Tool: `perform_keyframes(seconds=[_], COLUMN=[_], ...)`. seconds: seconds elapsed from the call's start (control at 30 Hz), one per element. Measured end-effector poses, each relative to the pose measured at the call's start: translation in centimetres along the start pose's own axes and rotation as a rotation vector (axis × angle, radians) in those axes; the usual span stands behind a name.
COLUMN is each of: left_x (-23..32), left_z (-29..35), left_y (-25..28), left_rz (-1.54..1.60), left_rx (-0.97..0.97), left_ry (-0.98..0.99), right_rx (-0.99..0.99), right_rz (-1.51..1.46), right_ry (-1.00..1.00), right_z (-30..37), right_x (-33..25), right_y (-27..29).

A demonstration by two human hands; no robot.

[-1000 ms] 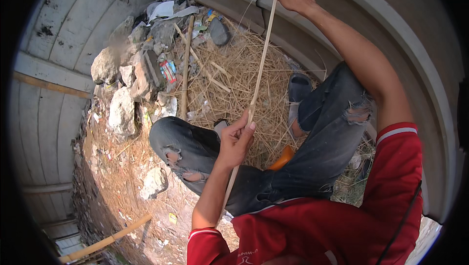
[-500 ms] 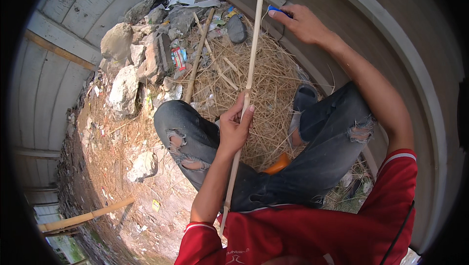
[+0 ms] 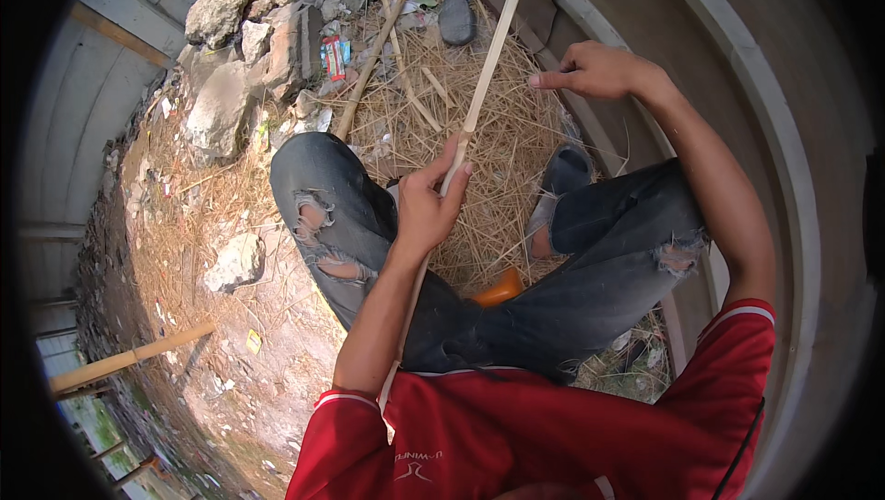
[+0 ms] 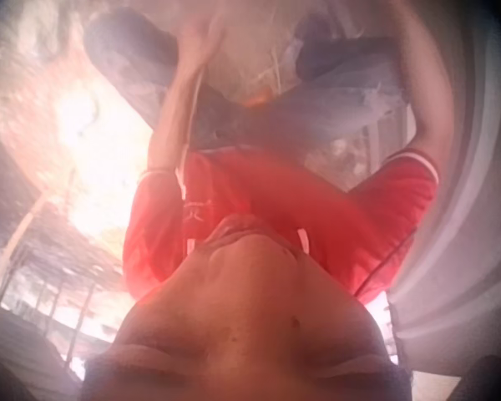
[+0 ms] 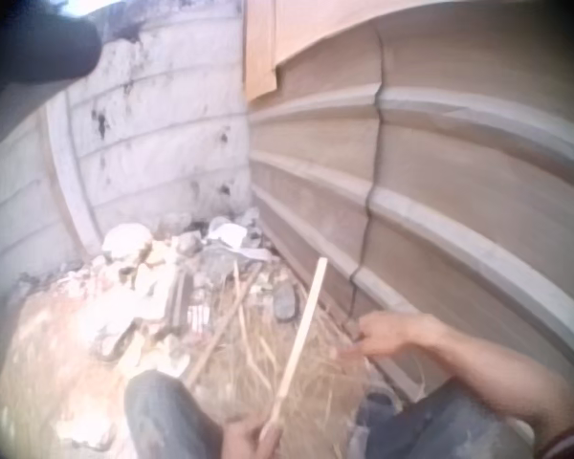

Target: The person sits on the ground and uses a blue utility knife to shave thin strips off a long bamboo stick. They hold the stick with their left hand and scrape the blade along its length with their right hand, creating a pile of bamboo shavings on the ground.

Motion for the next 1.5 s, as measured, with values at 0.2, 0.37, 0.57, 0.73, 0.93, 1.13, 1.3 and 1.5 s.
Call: perform_keyframes(seconds=[0.2, 0.37, 0.57, 0.73, 0.93, 1.13, 1.3, 1.5], left_x=[-0.3, -0.7, -0.2, -0.3, -1.2, 0.5, -0.1, -0.5], left_z=[-0.1, -0.2, -0.3, -0.1, -0.3, 0.0, 0.0, -0.2], left_y=[0.4, 0.5, 0.4, 0.0, 0.0, -0.8, -0.6, -0.2], left_rz=[0.002, 0.198, 0.286, 0.205, 0.159, 0.233, 0.074, 0.05], left_rx=[0.014, 0.013, -0.103, -0.124, -0.116, -0.123, -0.126, -0.104], left_ry=[-0.009, 0.048, 0.159, 0.213, 0.176, 0.122, 0.144, 0.113], right_rx=[-0.053, 0.022, -0.041, -0.071, -0.003, -0.047, -0.135, 0.182], right_rz=[0.103, 0.186, 0.175, 0.168, 0.216, 0.134, 0.159, 0.28], right_ry=[0.057, 0.268, 0.474, 0.494, 0.476, 0.499, 0.39, 0.359], right_z=[-0.1, 0.5, 0.6, 0.4, -0.3, 0.4, 0.0, -0.4], right_x=[-2.7, -5.5, -10.6, -11.7, -9.6, -11.3, -10.8, -5.4], right_y=[1.7, 0.9, -2.3, -2.7, -1.0, -2.4, -1.9, 1.7])
Point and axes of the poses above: each hand's wrist, its own z-axis away from the middle knuckle, its own y-axis out of the back of the hand, x = y × z, the point moved 10 cm from there along -z, towards the middle knuckle, and after that the axes turned 9 degrees about y, right-handed, at the moved point
